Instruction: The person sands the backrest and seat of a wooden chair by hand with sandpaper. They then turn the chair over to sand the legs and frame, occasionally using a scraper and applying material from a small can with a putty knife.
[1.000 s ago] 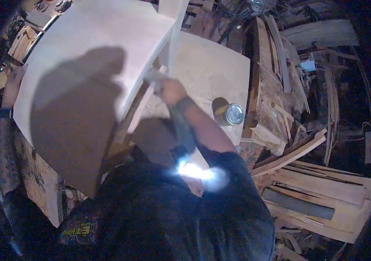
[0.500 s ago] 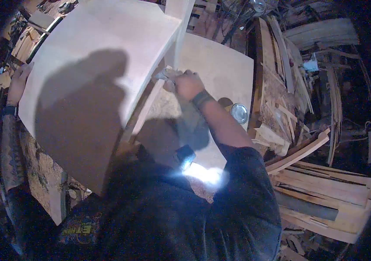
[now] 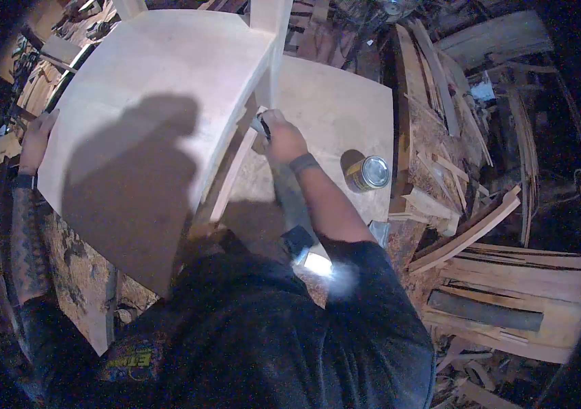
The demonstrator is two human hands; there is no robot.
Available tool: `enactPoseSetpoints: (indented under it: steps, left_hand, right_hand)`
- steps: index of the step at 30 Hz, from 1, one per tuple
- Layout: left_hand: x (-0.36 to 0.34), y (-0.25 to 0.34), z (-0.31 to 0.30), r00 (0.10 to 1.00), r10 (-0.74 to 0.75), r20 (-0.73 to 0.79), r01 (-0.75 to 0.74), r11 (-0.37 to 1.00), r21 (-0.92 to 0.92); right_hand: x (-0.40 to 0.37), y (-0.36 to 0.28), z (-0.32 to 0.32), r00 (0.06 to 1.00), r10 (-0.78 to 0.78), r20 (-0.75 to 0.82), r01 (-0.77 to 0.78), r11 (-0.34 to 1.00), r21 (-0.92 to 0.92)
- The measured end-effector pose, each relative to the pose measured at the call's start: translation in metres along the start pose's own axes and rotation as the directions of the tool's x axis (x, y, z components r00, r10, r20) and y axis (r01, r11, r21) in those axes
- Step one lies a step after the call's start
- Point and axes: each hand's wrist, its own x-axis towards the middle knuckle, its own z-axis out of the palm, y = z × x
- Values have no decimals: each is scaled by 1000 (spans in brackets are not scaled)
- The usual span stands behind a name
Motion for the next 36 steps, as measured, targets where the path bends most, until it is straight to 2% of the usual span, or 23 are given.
enactPoseSetpoints:
  steps: [3, 5, 7, 9, 11, 12, 15, 17, 18, 20, 22, 23, 24, 26, 28, 29, 30, 32, 33, 34, 36]
  left_hand:
    - [1, -4, 0, 1000, 12, -17, -12, 1000, -22]
    - [4, -5, 4, 999, -3, -32, 2, 999, -47]
    - [1, 17, -7, 992, -118, 45, 120, 992, -45]
    - [-1, 21, -10, 994, -78, 70, 80, 996, -32]
    - [1, 8, -7, 992, 117, 48, -117, 993, -10]
    - [5, 2, -5, 996, 82, 41, -79, 994, -80]
    - [3, 5, -3, 996, -73, 45, 81, 969, -235]
    - [5, 11, -2, 974, -221, 48, 226, 937, -268]
    - [6, 10, 1, 986, -164, 40, 169, 965, -200]
    - [5, -8, 5, 999, -50, 18, 51, 997, -57]
    - [4, -19, 2, 985, 168, -31, -158, 967, 198]
    - [2, -18, 2, 960, 278, -25, -256, 913, 317]
    - [3, -16, 6, 993, 119, -13, -119, 993, 9]
    - [4, -4, 0, 996, -5, 95, 9, 999, -48]
    - [4, -6, -1, 995, 51, 82, -53, 998, 18]
    - [1, -13, 4, 985, 173, 27, -175, 978, 110]
    - [1, -22, 5, 956, 293, -19, -283, 936, 210]
    - [3, -12, -1, 982, 187, -17, -184, 977, 109]
    - [1, -6, 1, 991, 135, 0, -135, 990, 51]
    - [1, -2, 3, 998, 59, -16, -60, 992, -110]
    - [-3, -1, -1, 977, 212, -7, -210, 973, 100]
  right_hand:
    - [0, -1, 2, 1000, -31, -4, 28, 954, -297]
    - [13, 2, 3, 997, -21, 80, 53, 904, -424]
    - [14, 3, 6, 993, -5, 117, 62, 870, -489]
    - [9, -2, 9, 994, 4, 108, 51, 864, -500]
    - [-2, -7, 16, 994, 50, 100, 5, 875, -484]
    - [-4, -9, 20, 993, 71, 100, -15, 880, -474]
    - [5, -11, 14, 996, -18, 84, 63, 814, -578]
    - [16, -16, 7, 956, 126, 264, 62, 794, -605]
    - [19, -18, 4, 918, 200, 343, 59, 784, -617]
    - [-7, -26, 10, 971, 78, 225, 81, 781, -619]
    - [-14, -30, 13, 991, -65, 114, 122, 771, -625]
    - [-6, -29, 9, 986, -20, 167, 121, 774, -622]
    - [7, -23, 5, 974, 28, 223, 119, 775, -620]
    - [8, -21, 4, 964, 83, 252, 90, 793, -603]
    - [1, -19, 13, 990, 33, 140, 54, 818, -573]
    - [-5, -16, 20, 998, -21, 62, 53, 828, -559]
    - [-19, -15, 27, 989, -138, -56, 84, 827, -556]
    - [-16, -19, 23, 959, -248, -136, 131, 814, -566]
    - [-10, -15, 19, 967, -235, -98, 138, 809, -572]
    - [-7, -13, 13, 975, -217, -57, 145, 802, -579]
    - [6, -7, 11, 991, -19, 130, 87, 834, -545]
